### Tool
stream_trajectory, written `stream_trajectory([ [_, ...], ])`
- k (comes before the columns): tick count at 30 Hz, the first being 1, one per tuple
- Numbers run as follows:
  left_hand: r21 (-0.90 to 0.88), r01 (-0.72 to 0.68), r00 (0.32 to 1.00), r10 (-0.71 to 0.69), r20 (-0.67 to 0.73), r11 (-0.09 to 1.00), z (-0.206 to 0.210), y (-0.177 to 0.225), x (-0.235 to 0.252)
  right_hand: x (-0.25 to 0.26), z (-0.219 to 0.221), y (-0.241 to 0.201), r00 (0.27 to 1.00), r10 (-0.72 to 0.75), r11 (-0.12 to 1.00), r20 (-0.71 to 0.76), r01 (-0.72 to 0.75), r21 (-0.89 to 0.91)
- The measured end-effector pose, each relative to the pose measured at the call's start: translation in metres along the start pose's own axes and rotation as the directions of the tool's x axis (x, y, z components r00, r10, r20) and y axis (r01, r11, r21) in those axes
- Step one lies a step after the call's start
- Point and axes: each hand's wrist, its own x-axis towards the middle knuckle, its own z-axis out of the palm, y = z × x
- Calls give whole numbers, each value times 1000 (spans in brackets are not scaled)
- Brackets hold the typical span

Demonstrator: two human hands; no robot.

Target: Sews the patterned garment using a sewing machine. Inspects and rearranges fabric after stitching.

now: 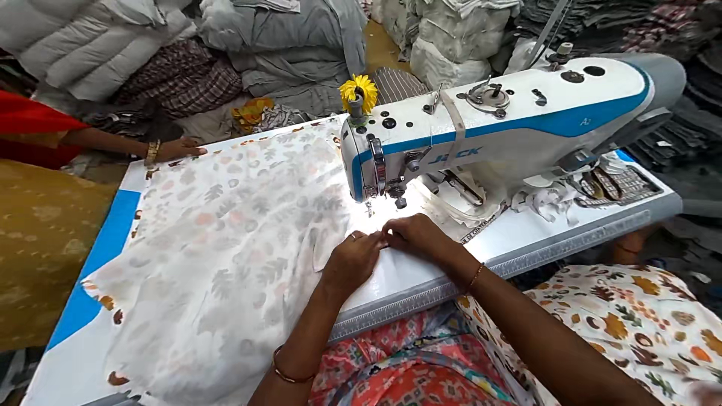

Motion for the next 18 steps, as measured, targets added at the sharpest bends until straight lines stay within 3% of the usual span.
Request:
stream_trajectory([
  [2, -72, 228, 973, -229, -14, 971, -2, 6, 7, 2, 2, -2, 996, 81, 995, -33, -79, 59],
  [4, -161, 382, 923, -383, 23, 910, -6, 7, 14, 0, 3, 4, 997, 61, 993, -50, -55, 100],
  [7, -26, 250, 968, -250, -15, 968, 6, 4, 9, -2, 9, 12, 991, -94, 995, -93, 91, -29],
  [9, 104, 183, 983, -182, -12, 978, 10, 5, 9, 4, 6, 2, 998, 12, 999, -66, -14, -31],
  [11, 91, 289, 954, -295, 62, 953, 3, 5, 19, 10, -8, -11, 979, 206, 971, 0, -204, 121],
  [13, 44, 507, 827, -500, 259, 861, -18, 5, 42, 14, -17, -13, 946, 323, 906, 25, -316, 281],
  [15, 71, 612, 707, -585, 396, 788, -31, 5, 61, 13, -10, -10, 936, 351, 899, -30, -327, 293],
  [16, 82, 614, 702, -591, 398, 785, -32, 6, 64, 13, -3, -6, 941, 334, 917, -60, -310, 251],
  [18, 122, 552, 757, -557, 341, 825, -27, 9, 60, 12, 11, 0, 958, 259, 961, -123, -242, 134],
])
